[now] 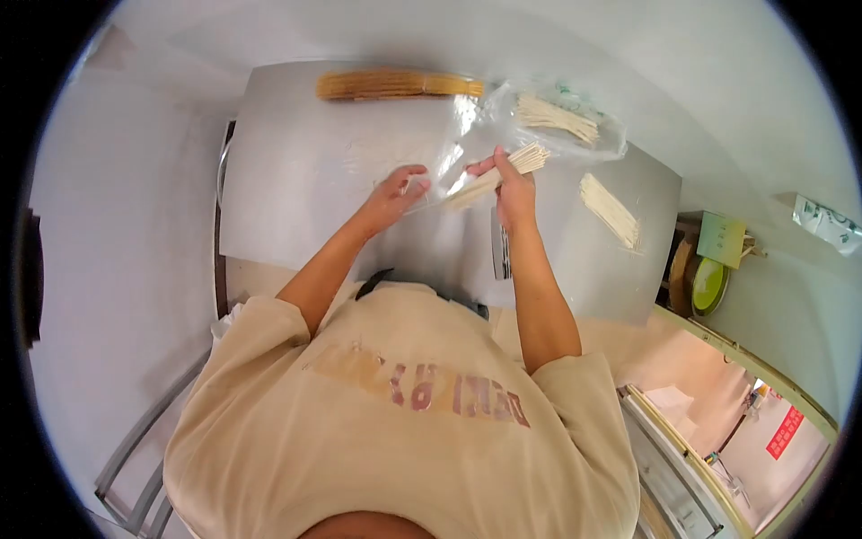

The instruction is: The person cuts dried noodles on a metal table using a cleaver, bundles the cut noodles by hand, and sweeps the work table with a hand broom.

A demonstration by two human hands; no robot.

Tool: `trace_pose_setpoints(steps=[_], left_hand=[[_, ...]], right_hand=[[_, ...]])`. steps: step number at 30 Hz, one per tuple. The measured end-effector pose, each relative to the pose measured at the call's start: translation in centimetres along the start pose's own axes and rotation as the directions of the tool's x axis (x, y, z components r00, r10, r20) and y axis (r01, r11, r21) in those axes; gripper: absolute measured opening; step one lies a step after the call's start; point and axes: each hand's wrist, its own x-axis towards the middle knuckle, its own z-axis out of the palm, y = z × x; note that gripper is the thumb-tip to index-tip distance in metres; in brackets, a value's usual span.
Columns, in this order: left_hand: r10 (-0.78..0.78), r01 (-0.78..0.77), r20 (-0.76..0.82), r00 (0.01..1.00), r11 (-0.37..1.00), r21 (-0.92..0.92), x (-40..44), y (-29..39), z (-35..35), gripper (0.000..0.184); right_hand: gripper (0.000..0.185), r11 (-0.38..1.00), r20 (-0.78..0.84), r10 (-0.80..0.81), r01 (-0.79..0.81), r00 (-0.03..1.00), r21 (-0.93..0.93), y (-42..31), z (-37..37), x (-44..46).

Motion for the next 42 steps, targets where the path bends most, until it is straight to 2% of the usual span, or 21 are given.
trace_pose_setpoints(steps=[2, 3, 4, 5, 7, 10, 14, 16, 19, 26, 28, 29, 31, 32, 34, 35, 36, 37, 39, 41, 42], left_hand=[[-0.137, 0.150, 0.343, 0.929, 0.989, -0.011, 1.0, 0.9, 0.9, 0.056], [-0.146, 0.158, 0.354, 0.924, 0.987, -0.004, 1.1, 0.8, 1.3, 0.056], [-0.140, 0.365, 0.587, 0.797, 0.887, -0.284, 0.9, 0.7, 1.7, 0.055], [-0.039, 0.586, 0.766, 0.641, 0.669, -0.457, 1.0, 0.9, 2.0, 0.054], [-0.023, 0.608, 0.786, 0.617, 0.648, -0.459, 0.4, 1.7, 2.5, 0.049], [-0.130, 0.596, 0.706, 0.696, 0.653, -0.467, -0.1, 1.3, 3.6, 0.046], [-0.193, 0.600, 0.689, 0.699, 0.682, -0.417, -0.3, 1.3, 4.0, 0.049], [-0.091, 0.669, 0.756, 0.648, 0.543, -0.508, -0.6, 1.8, 3.6, 0.051], [0.014, 0.710, 0.810, 0.586, 0.472, -0.522, -0.9, 2.0, 3.2, 0.053], [0.042, 0.633, 0.819, 0.573, 0.612, -0.475, -0.7, 2.0, 3.7, 0.048], [-0.132, 0.593, 0.832, 0.539, 0.761, -0.263, -0.3, 1.9, 3.9, 0.041], [-0.129, 0.591, 0.832, 0.540, 0.762, -0.266, -0.2, 1.8, 4.1, 0.041], [-0.239, 0.527, 0.803, 0.545, 0.843, -0.107, 0.1, 1.6, 4.7, 0.045], [-0.236, 0.527, 0.802, 0.549, 0.842, -0.112, 0.6, 0.4, 4.9, 0.045], [0.200, 0.848, 0.892, 0.405, 0.281, -0.448, 0.9, -1.0, 5.2, 0.059], [0.199, 0.851, 0.892, 0.405, 0.275, -0.447, 0.8, -1.7, 5.9, 0.059], [-0.053, 0.780, 0.782, 0.621, 0.133, -0.611, 0.2, 0.2, 6.5, 0.063], [-0.329, 0.642, 0.596, 0.733, 0.044, -0.766, 0.0, 1.3, 6.8, 0.068], [-0.390, 0.537, 0.506, 0.769, -0.034, -0.843, 1.2, -1.7, 8.3, 0.066], [-0.381, 0.403, 0.453, 0.806, -0.209, -0.891, 2.4, -1.7, 9.6, 0.063], [-0.381, 0.409, 0.459, 0.803, -0.208, -0.888, 3.0, -1.2, 9.7, 0.063]], right_hand=[[0.034, 0.915, 0.293, 0.177, -0.267, 0.940, 0.303, -0.4, -0.1, 0.2], [0.034, 0.911, 0.283, 0.182, -0.270, 0.942, 0.312, 0.0, -0.1, 0.5], [0.034, 0.817, 0.353, 0.216, -0.366, 0.910, 0.446, 0.6, 0.3, 0.6], [0.034, 0.698, 0.426, 0.216, -0.444, 0.878, 0.562, 0.9, 0.6, 0.6], [0.036, 0.673, 0.410, 0.157, -0.402, 0.898, 0.622, 0.3, 1.6, 0.3], [0.097, 0.658, 0.426, 0.031, -0.339, 0.904, 0.672, -0.3, 1.8, -1.0], [0.097, 0.528, 0.440, -0.017, -0.366, 0.898, 0.766, 0.7, 0.6, -1.4], [0.098, 0.459, 0.436, 0.014, -0.393, 0.900, 0.797, 0.9, 0.3, -1.7], [0.099, 0.487, 0.446, -0.009, -0.385, 0.895, 0.784, 0.9, 0.0, -2.2], [0.097, 0.465, 0.458, -0.030, -0.394, 0.888, 0.793, 0.8, -0.6, -2.5], [0.084, 0.368, 0.478, 0.183, -0.511, 0.859, 0.777, 1.1, -0.5, -2.5], [0.084, 0.371, 0.478, 0.183, -0.511, 0.859, 0.775, 1.9, -0.8, -2.5], [0.059, 0.641, 0.532, 0.273, -0.564, 0.802, 0.521, 2.2, -0.4, -2.8], [0.034, 0.557, 0.457, 0.368, -0.585, 0.810, 0.589, 2.2, -0.4, -2.7], [0.034, 0.554, 0.416, 0.289, -0.505, 0.862, 0.662, 2.3, -1.1, -1.7], [0.037, 0.543, 0.363, 0.204, -0.414, 0.909, 0.731, 2.4, -1.4, -1.3], [0.040, 0.575, 0.258, 0.225, -0.342, 0.940, 0.743, 1.4, -1.1, -1.3], [0.040, 0.576, 0.255, 0.227, -0.341, 0.940, 0.743, 1.5, -1.0, -1.2], [0.040, 0.585, 0.129, 0.261, -0.263, 0.957, 0.767, 1.9, -0.8, -0.8], [0.041, 0.560, 0.126, 0.304, -0.284, 0.944, 0.778, 2.8, -0.3, -0.5], [0.042, 0.536, 0.127, 0.343, -0.306, 0.930, 0.787, 3.0, -0.5, -0.3]])
